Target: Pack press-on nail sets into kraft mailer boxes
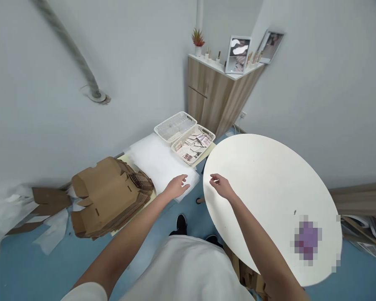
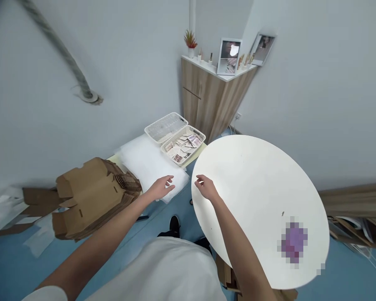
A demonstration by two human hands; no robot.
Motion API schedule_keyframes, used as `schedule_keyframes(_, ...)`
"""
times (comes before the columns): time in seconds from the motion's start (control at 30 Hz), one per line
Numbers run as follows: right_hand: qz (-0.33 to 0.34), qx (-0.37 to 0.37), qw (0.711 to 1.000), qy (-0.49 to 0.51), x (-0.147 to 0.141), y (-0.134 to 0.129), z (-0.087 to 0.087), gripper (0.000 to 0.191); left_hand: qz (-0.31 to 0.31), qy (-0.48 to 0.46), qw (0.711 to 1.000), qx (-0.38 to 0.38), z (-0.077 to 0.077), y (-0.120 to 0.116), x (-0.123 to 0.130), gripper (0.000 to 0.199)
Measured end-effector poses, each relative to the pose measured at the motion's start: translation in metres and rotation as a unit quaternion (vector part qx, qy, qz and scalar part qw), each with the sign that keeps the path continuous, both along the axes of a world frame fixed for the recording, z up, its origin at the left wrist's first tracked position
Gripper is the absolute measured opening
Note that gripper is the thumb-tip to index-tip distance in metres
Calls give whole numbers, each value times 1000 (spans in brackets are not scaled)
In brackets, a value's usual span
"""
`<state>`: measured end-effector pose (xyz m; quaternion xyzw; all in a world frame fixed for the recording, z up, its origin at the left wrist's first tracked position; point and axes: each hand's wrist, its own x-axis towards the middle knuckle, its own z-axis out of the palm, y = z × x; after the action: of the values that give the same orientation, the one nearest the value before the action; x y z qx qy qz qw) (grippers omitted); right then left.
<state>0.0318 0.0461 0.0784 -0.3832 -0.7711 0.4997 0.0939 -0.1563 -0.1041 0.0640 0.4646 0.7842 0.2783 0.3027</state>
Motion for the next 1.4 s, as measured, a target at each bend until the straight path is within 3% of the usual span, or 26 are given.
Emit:
schedule_keyframes(0.17, 50, 40, 998, -26, -62, 23, -4, 32, 16, 21, 1000, -9, -4, -2, -58, 42)
schedule_keyframes(0.33, 97, 98, 988, -68, -108, 53, -20, 33, 15, 30, 999, -6, -6, 21, -93, 41)
schedule_keyframes(0.5, 189, 173, 955, -152, -163, 79, -45, 28, -8, 76, 997, -4, -8, 71, -121, 27)
schedule_keyframes(0.6, 234, 162, 934, -214, -192, 88, -63, 28, -47, 69, 995, -63, -18, 112, -133, 23)
schedule_keyframes(0.67, 241, 136, 933, -232, -206, 92, -75, 33, -81, 45, 988, -125, -30, 138, -139, 34)
schedule_keyframes(0.8, 273, 103, 919, -266, -218, 99, -92, 39, -113, 1, 957, -266, -58, 172, -146, 56)
schedule_keyframes(0.9, 306, 87, 904, -287, -221, 104, -98, 33, -112, -18, 947, -299, -73, 178, -151, 57)
schedule_keyframes(1.23, 282, 99, 909, -292, -220, 102, -100, 28, -74, -63, 965, -243, -85, 169, -153, 47)
schedule_keyframes(1.4, 238, 105, 937, -232, -218, 105, -99, 22, -70, -73, 978, -182, -91, 167, -153, 43)
